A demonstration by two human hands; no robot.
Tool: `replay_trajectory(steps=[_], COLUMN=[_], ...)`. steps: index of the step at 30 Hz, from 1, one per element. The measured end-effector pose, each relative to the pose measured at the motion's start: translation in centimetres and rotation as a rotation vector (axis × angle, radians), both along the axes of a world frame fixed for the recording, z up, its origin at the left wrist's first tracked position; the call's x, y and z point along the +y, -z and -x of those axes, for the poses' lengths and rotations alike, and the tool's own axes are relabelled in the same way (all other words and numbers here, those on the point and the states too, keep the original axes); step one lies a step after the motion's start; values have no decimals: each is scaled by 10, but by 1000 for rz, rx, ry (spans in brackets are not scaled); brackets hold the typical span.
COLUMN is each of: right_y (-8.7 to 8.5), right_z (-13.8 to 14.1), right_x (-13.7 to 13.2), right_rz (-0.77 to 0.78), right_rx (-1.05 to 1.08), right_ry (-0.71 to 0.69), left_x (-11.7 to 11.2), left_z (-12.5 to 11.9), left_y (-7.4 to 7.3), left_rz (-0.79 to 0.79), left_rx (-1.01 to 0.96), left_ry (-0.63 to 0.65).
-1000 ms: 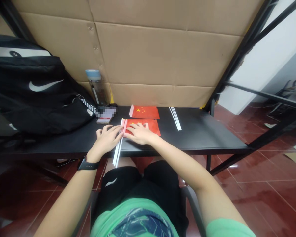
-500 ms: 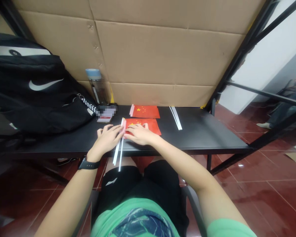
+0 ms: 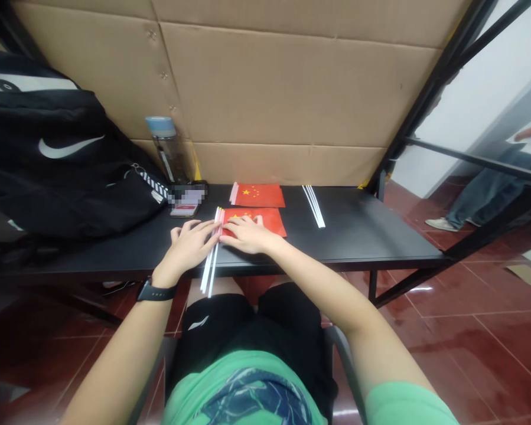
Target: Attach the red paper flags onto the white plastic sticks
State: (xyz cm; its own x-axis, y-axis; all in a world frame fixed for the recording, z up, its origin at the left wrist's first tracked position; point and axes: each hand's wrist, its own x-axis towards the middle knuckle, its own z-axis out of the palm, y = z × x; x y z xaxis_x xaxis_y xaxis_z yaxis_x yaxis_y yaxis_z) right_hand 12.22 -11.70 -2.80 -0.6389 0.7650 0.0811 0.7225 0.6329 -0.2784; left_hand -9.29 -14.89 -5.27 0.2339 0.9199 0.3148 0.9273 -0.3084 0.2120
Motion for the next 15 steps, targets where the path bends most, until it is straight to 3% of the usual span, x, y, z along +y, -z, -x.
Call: replay_trajectory(steps=[15], right_y=[-2], right_z=[-8], right_x=[2], right_rz=[28], right_rx=[49], right_ry=[-39], left_x=[3], left_z=[4], left_y=[3], left_rz=[-3], left_rx=[18], left_ry=[42])
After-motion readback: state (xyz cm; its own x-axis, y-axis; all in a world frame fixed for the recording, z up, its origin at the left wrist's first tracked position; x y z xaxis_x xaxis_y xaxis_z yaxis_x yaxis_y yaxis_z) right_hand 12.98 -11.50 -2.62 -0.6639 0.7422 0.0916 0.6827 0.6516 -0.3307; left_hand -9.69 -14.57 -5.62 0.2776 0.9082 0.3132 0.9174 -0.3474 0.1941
